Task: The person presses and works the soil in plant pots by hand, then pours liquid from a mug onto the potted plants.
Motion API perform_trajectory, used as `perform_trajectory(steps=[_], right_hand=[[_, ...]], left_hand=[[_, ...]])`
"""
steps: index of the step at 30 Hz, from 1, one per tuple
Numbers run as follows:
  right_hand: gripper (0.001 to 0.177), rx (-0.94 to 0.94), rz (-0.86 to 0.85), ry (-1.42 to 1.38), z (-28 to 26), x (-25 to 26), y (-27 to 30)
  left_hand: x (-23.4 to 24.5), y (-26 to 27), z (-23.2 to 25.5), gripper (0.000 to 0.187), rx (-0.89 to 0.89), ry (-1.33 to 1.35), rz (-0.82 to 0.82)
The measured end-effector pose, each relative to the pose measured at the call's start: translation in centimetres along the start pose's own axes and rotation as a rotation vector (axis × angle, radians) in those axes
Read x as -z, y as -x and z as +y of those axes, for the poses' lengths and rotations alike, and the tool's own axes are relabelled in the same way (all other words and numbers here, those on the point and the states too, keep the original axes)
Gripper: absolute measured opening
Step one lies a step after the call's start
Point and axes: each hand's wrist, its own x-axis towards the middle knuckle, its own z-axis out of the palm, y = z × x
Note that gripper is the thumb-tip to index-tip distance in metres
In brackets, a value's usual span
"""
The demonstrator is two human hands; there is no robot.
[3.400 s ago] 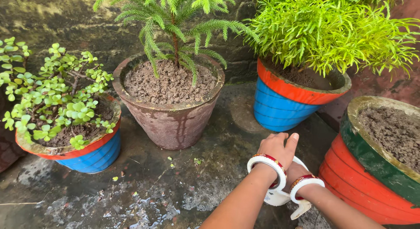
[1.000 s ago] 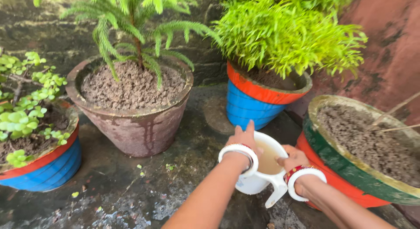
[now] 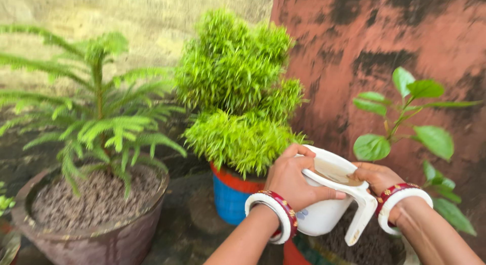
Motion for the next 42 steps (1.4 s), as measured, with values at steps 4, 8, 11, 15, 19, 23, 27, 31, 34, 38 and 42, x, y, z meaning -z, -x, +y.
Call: perform_trajectory(steps=[4,8,11,15,19,23,27,31,34,38,42], right_hand=[[0.027,-0.093,0.094,-0.07,-3.8,0.9,1.1],[0.046,-0.053,0.142,-0.042,-8.0,1.4,1.1],[0.05,0.05,0.224,0.369,-11.8,3.1,1.1],[0.036,0.082,0.202,0.42,-17.0,5.7,-0.3],[0.025,0.086,0.188,0.175,-18.2,7.1,-5.4],[0.017,0.061,0.099,0.164,-15.9,9.0,-10.5],[0.018,0.041,0.105,0.127,-14.6,9.5,-13.4],[0.021,0.046,0.154,0.05,-14.8,7.6,-14.1],[0.024,0.051,0.162,0.018,-14.8,7.4,-13.9],[0.022,-0.01,0.216,-0.031,-14.6,7.1,-14.2],[0.024,-0.001,0.199,-0.015,-14.2,7.4,-13.8]], left_hand=[[-0.8,-3.5,2.5,0.054,-0.005,-0.001,0.0],[-1.0,-7.8,4.5,0.053,0.014,-0.021,-0.03],[-1.2,-10.6,5.7,0.052,0.025,-0.035,-0.02],[-1.2,-14.5,6.5,0.053,0.019,-0.11,0.052],[-1.5,-18.3,7.0,0.055,-0.035,-0.159,0.088],[-2.0,-20.6,8.4,0.057,-0.034,-0.157,0.116],[-2.5,-22.6,10.2,0.066,0.089,-0.15,0.041],[-3.1,-24.2,10.9,0.058,-0.029,-0.239,0.017],[-3.1,-25.0,11.5,0.061,0.097,-0.191,-0.014],[-3.4,-25.8,11.7,0.06,0.044,-0.259,-0.032],[-4.0,-26.4,11.4,0.065,0.088,-0.228,-0.003]])
